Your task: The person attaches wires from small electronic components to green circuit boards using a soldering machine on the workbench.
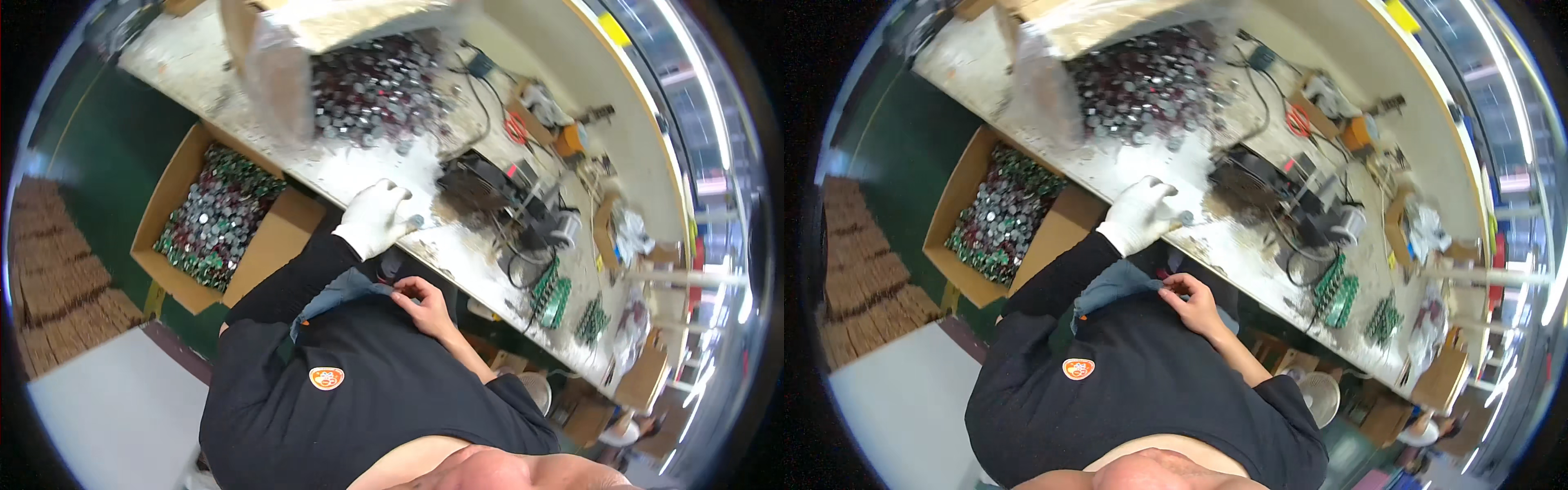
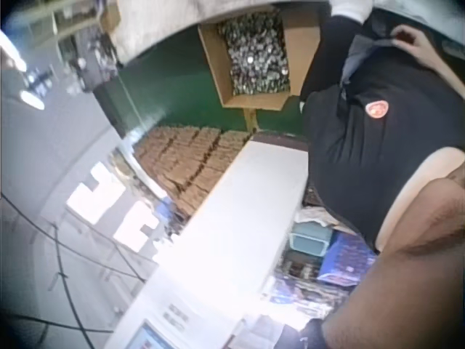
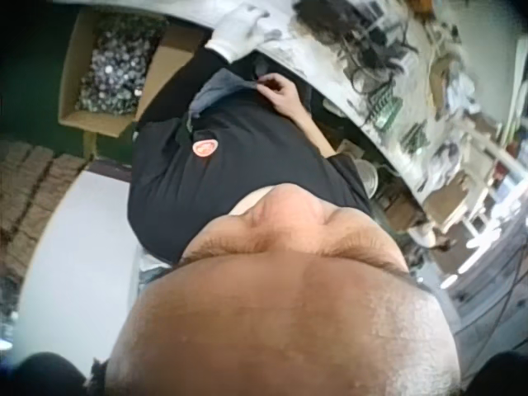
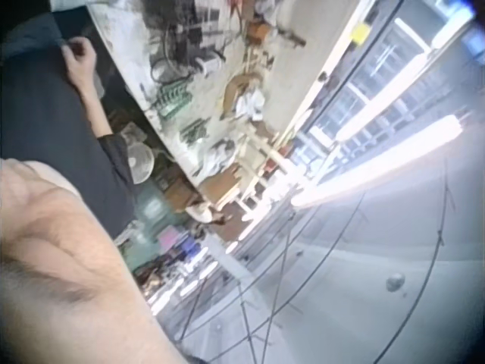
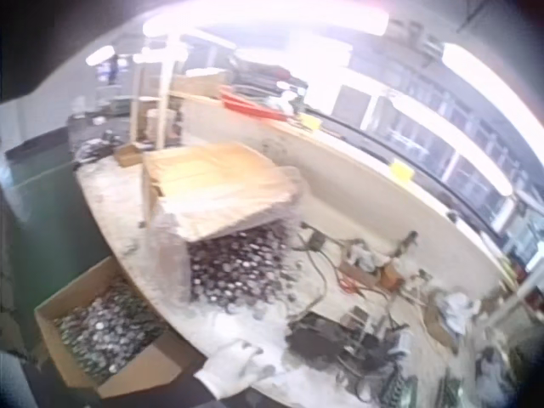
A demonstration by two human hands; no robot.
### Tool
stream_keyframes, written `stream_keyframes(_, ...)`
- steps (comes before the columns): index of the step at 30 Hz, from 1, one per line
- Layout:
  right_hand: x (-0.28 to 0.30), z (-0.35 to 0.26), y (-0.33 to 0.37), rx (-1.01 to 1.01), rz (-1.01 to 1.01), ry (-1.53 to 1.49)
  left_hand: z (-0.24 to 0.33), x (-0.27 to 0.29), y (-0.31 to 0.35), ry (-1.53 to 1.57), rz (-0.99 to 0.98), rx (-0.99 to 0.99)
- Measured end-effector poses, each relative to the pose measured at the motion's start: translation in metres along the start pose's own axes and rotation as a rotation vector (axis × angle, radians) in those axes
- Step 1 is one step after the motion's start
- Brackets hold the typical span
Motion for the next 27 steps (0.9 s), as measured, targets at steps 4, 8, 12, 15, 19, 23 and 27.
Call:
stream_keyframes(4,0.039,0.026,0.044,-0.089,0.117,-0.063,0.027,-0.045,-0.018,-0.172,-0.217,-0.130)
stream_keyframes(8,0.091,0.029,0.077,-0.047,0.282,-0.288,0.023,-0.055,-0.016,-0.164,-0.191,-0.144)
stream_keyframes(12,0.168,0.018,0.108,0.106,0.740,-0.382,0.011,-0.046,-0.014,0.075,-0.036,-0.204)
stream_keyframes(15,0.230,0.033,0.130,0.185,1.269,-0.130,-0.014,-0.046,-0.012,0.395,-0.001,0.091)
stream_keyframes(19,0.287,0.032,0.158,0.002,1.616,0.860,-0.003,-0.023,-0.021,0.358,0.075,0.187)
stream_keyframes(23,0.308,0.055,0.150,-0.232,1.365,0.864,0.005,-0.009,-0.021,0.410,0.201,0.290)
stream_keyframes(27,0.306,0.061,0.157,-0.159,1.473,0.754,0.004,-0.013,-0.024,0.572,0.248,0.389)
Point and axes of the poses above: each hand's wrist, its own y-axis away from the middle knuckle, its own x-axis out of the back of the hand, z = x × y, the point moved 3 cm from there along -y, towards the middle knuckle
